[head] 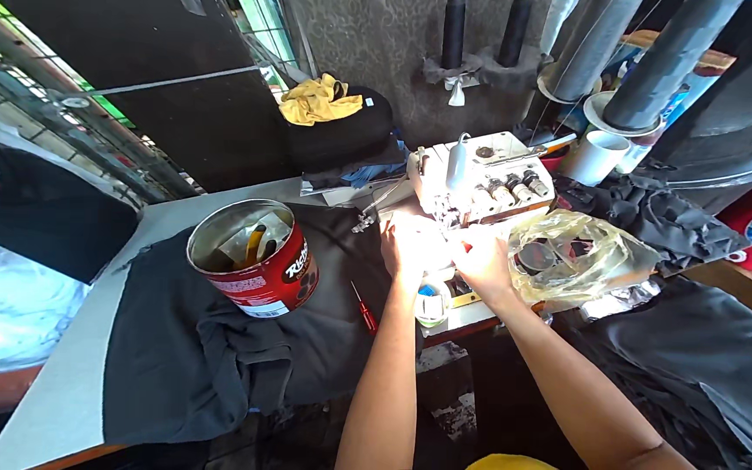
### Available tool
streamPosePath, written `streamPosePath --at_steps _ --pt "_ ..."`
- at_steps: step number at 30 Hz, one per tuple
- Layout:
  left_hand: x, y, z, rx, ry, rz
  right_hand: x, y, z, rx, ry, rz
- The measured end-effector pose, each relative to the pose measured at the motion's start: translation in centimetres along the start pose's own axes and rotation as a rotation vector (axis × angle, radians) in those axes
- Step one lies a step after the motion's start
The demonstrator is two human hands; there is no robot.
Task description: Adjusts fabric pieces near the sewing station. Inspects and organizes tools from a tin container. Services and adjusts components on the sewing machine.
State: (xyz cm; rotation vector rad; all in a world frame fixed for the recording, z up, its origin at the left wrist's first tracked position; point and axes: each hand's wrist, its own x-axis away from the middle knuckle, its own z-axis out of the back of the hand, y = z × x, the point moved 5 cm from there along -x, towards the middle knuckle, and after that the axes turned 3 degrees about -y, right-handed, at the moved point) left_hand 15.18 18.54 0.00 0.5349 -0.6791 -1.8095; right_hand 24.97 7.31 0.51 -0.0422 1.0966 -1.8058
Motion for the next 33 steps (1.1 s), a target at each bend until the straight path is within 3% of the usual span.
streamPosePath --at_steps 22,33 --pt "-0.4 -0.2 -0.5 0.004 -0.074 -0.028 0.8 -0.7 -1.1 0.115 0.175 0.152" --pt "-0.2 0.3 -0.4 -0.018 -0.078 -0.062 0.9 -0.4 -1.1 0.086 0.194 0.121"
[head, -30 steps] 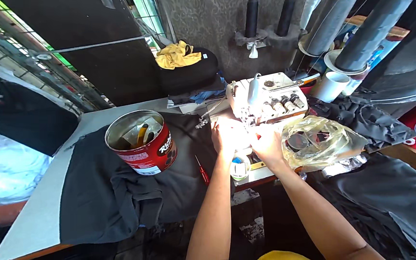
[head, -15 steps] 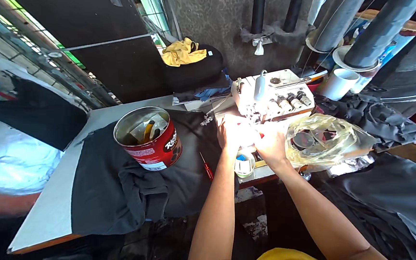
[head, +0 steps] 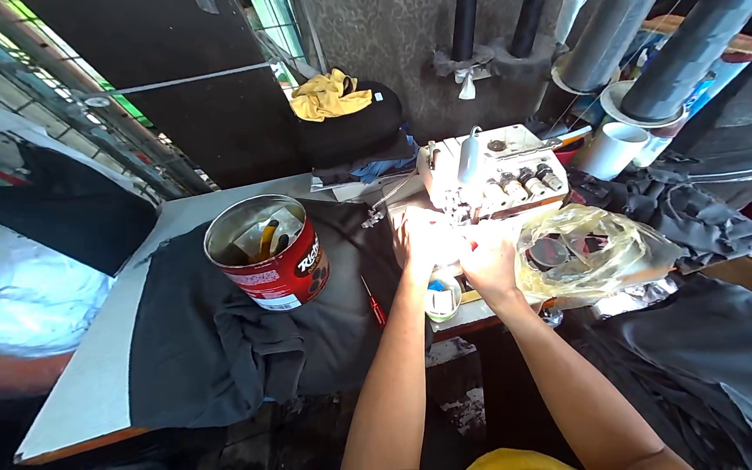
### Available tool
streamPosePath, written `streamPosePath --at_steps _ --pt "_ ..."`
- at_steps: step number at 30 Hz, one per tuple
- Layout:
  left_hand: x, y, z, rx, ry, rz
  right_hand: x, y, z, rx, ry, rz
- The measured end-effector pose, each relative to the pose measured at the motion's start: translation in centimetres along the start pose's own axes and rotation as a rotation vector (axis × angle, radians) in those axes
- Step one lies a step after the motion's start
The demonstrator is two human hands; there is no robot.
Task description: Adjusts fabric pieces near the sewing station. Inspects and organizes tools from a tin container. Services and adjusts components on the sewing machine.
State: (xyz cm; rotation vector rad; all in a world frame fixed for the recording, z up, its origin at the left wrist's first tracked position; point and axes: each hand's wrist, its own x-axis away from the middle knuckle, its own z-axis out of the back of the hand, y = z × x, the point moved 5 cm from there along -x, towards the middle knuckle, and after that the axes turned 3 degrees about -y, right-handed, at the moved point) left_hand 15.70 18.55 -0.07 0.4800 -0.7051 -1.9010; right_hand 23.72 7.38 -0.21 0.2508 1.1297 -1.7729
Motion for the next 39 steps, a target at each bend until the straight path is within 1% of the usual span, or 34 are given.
streamPosePath --at_steps 10,16,21,27,31,33,35,38,39 --pt "-0.5 -0.2 -0.1 -0.005 0.007 -0.015 -0.4 -0.4 0.1 0.028 -0.043 -0.035" --pt "-0.7 -0.3 -0.4 -0.019 -0.009 0.025 -0.6 -0.6 0.2 0.005 -0.108 -0.091" --pt "-0.2 0.3 0.0 -0.017 0.008 -0.004 -0.3 -0.8 -0.1 0.028 -0.057 -0.074" --pt "0.0 0.5 0.2 0.031 0.022 0.018 0.2 -1.3 -0.6 0.057 -0.003 -0.052" --pt "0.1 0.5 0.0 0.027 0.011 0.023 0.0 -1.4 -0.1 0.055 -0.051 -0.131" --pt "-0.1 0.3 -0.1 0.025 0.006 0.023 -0.4 -1.5 0.4 -0.003 -0.111 -0.162" --pt "-0.2 0.1 -0.3 0.025 -0.013 0.033 -0.5 -1.6 0.6 0.001 -0.154 -0.189" --pt "-0.3 0.1 -0.5 0.040 -0.035 0.020 -0.1 -1.7 0.8 0.090 -0.123 -0.079" --pt "-0.3 0.2 -0.4 0.029 -0.027 0.008 0.0 -1.6 1.0 0.096 -0.147 -0.084"
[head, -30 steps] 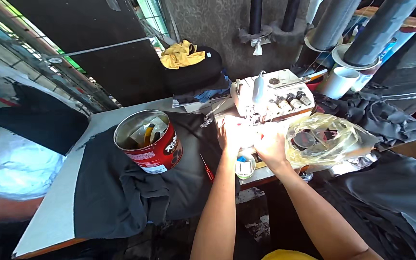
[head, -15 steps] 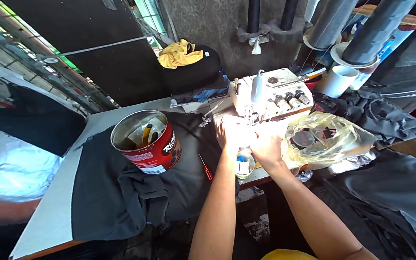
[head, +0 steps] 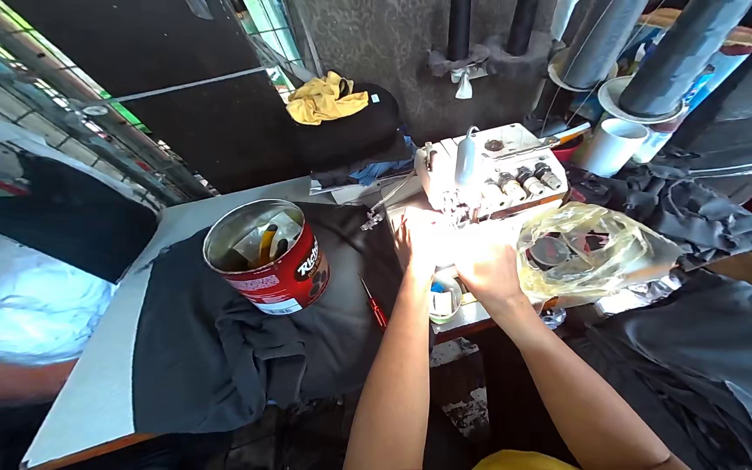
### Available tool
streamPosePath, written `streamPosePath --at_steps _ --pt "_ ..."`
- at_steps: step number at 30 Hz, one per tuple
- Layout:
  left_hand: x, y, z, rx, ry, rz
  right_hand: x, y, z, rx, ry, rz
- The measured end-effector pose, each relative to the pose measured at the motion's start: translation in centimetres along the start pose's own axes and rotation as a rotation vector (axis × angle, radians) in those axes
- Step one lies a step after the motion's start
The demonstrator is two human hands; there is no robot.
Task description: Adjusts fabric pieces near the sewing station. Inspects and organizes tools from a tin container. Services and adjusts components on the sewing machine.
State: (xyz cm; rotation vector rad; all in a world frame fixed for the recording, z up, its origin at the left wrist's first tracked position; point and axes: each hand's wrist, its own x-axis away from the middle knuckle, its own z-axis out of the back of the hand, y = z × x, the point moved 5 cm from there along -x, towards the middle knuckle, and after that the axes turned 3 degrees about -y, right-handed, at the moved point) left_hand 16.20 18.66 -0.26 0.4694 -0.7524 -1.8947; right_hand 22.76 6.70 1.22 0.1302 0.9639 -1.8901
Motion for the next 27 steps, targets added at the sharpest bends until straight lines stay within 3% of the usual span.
streamPosePath --at_steps 3,5,10,13,17,20,27 --pt "0.1 0.3 0.4 -0.016 0.011 0.000 0.3 1.1 0.6 -0.149 -0.192 -0.171" --pt "0.3 0.4 0.4 -0.011 0.020 0.014 0.5 1.8 0.8 -0.228 -0.229 -0.228" --pt "0.3 0.5 0.4 -0.012 0.018 0.022 1.2 3.0 2.1 -0.225 -0.176 -0.095" --pt "0.0 0.3 0.1 -0.014 0.042 0.041 1.4 6.7 4.3 -0.314 -0.034 -0.066" --pt "0.7 0.6 0.1 -0.006 0.051 0.021 -0.2 13.0 8.8 -0.521 0.226 -0.175" --pt "0.7 0.8 -0.2 -0.071 0.047 0.006 -2.4 17.0 10.6 -0.632 0.320 -0.310" --pt "0.7 1.2 -1.0 -0.201 0.024 -0.040 -8.5 21.3 10.2 -0.365 0.113 -0.403"
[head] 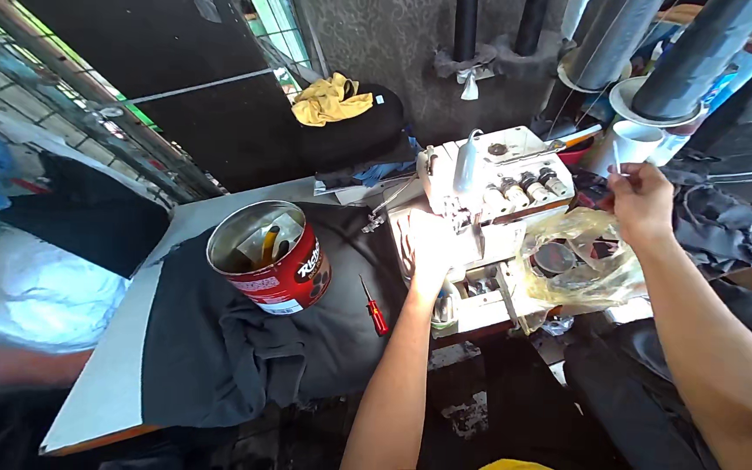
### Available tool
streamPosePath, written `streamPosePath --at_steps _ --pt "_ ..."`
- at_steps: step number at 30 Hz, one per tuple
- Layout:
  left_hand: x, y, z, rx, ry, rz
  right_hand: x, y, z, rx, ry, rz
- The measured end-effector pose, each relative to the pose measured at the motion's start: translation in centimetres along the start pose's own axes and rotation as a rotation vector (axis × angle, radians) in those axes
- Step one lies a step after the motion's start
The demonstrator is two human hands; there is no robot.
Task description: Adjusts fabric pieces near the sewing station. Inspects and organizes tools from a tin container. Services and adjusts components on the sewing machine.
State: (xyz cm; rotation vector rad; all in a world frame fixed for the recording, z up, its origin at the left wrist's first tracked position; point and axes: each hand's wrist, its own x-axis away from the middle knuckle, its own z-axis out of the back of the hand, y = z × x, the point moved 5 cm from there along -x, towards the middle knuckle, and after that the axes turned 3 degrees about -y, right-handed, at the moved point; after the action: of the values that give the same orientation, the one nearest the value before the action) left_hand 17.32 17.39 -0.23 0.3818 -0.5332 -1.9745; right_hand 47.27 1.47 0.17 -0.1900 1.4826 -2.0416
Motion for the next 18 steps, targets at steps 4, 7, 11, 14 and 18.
streamPosePath --at_steps 4,7,11,14,18 --pt "0.2 0.4 -0.4 -0.072 -0.034 0.041 -3.4 2.3 -2.9 0.076 -0.194 -0.016" --pt "0.1 0.9 -0.4 -0.142 -0.035 0.000 -4.7 4.1 -5.0 -0.023 -0.269 -0.160" --pt "0.1 1.0 -0.2 -0.143 -0.010 0.005 -4.7 4.0 -6.0 -0.197 -0.260 -0.401" --pt "0.3 1.1 0.0 -0.144 -0.048 0.039 -5.0 3.8 -6.0 -0.158 -0.339 -0.399" --pt "0.1 1.0 0.1 -0.156 0.062 -0.022 -5.7 4.7 -5.9 -0.202 -0.475 -0.349"
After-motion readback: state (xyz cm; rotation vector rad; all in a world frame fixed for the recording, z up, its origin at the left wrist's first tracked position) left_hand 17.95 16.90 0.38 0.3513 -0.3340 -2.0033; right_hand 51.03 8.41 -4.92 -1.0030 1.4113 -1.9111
